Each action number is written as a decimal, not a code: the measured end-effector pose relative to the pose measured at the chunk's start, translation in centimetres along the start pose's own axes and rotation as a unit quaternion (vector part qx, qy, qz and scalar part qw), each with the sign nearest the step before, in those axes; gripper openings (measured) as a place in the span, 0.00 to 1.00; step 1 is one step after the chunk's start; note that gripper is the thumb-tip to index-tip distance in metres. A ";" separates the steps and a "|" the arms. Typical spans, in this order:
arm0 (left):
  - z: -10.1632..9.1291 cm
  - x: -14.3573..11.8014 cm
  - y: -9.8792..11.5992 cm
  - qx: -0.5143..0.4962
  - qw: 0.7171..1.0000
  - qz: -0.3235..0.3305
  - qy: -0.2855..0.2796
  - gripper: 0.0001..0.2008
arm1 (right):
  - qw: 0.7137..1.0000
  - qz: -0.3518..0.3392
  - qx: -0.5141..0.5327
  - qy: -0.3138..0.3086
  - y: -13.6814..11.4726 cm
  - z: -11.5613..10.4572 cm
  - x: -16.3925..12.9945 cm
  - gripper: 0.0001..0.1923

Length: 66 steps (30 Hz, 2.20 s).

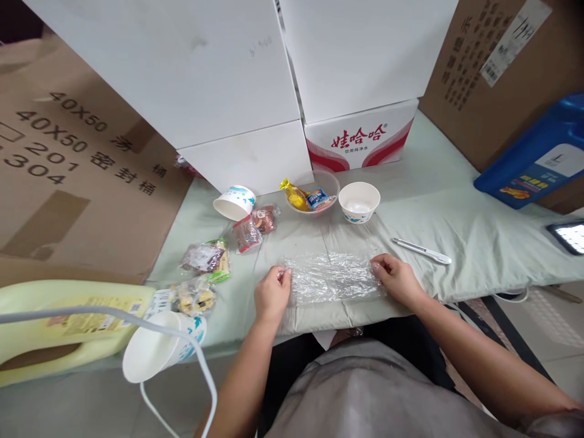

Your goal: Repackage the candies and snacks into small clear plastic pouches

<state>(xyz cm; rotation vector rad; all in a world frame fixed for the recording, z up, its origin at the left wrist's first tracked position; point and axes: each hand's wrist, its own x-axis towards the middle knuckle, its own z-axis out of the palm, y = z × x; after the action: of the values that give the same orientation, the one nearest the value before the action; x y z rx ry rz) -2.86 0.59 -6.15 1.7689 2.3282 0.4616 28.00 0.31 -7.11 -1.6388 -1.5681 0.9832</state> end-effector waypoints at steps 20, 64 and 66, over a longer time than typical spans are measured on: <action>0.3 3.4 1.1 0.060 0.997 0.028 -0.041 0.08 | 0.932 -0.093 -0.340 0.080 0.2 1.2 1.2 0.17; -2.3 -2.7 -5.6 -0.087 0.903 0.417 -0.053 0.08 | 0.904 -0.361 -0.209 -0.097 1.7 -3.1 -3.1 0.07; -2.5 -2.2 -5.3 -0.115 0.913 0.386 -0.060 0.08 | 0.915 -0.348 -0.183 -0.091 1.4 -3.2 -2.9 0.07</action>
<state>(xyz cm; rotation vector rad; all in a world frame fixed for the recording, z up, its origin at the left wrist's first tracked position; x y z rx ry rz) -7.88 -3.15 -5.81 2.4432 1.3374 0.6678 31.49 -2.50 -6.44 -1.0569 -2.3391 0.4776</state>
